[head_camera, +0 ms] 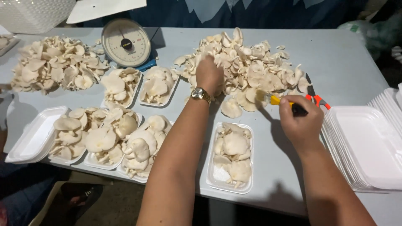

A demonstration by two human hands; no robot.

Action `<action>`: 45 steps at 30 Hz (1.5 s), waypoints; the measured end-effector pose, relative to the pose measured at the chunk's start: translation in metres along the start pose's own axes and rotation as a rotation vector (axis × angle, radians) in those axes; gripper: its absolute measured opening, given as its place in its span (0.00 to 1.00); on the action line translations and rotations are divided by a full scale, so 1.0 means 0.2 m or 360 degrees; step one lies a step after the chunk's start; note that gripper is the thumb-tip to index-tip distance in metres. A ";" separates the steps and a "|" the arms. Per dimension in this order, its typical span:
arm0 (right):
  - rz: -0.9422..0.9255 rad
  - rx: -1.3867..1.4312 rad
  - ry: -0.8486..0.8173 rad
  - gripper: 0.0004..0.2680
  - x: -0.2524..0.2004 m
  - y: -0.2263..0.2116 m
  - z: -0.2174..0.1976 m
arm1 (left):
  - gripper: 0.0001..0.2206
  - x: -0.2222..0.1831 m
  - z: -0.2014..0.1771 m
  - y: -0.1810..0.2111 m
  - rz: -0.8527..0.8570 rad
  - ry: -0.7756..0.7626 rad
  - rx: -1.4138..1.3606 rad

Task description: Cleaning oyster mushrooms with a brush and packing them into styrofoam trays for sale.

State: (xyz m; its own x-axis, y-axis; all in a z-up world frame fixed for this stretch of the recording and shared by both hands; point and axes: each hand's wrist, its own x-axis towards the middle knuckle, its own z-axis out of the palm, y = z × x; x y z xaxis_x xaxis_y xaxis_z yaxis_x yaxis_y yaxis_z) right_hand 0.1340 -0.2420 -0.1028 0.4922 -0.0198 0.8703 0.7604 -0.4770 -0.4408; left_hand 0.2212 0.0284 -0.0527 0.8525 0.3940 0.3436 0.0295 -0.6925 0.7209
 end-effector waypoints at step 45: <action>0.1045 0.0388 -0.0075 0.06 0.10 -0.18 -0.02 | 0.18 -0.50 -0.26 0.10 -0.0625 -0.0786 -0.1484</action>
State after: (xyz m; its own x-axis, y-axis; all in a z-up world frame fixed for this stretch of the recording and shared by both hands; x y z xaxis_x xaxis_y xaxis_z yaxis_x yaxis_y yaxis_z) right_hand 0.1149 -0.2284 -0.0692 0.8958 -0.1956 0.3990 0.3701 -0.1685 -0.9136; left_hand 0.1101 0.0061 -0.0414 0.9893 0.0595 -0.1333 0.1162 0.2311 0.9660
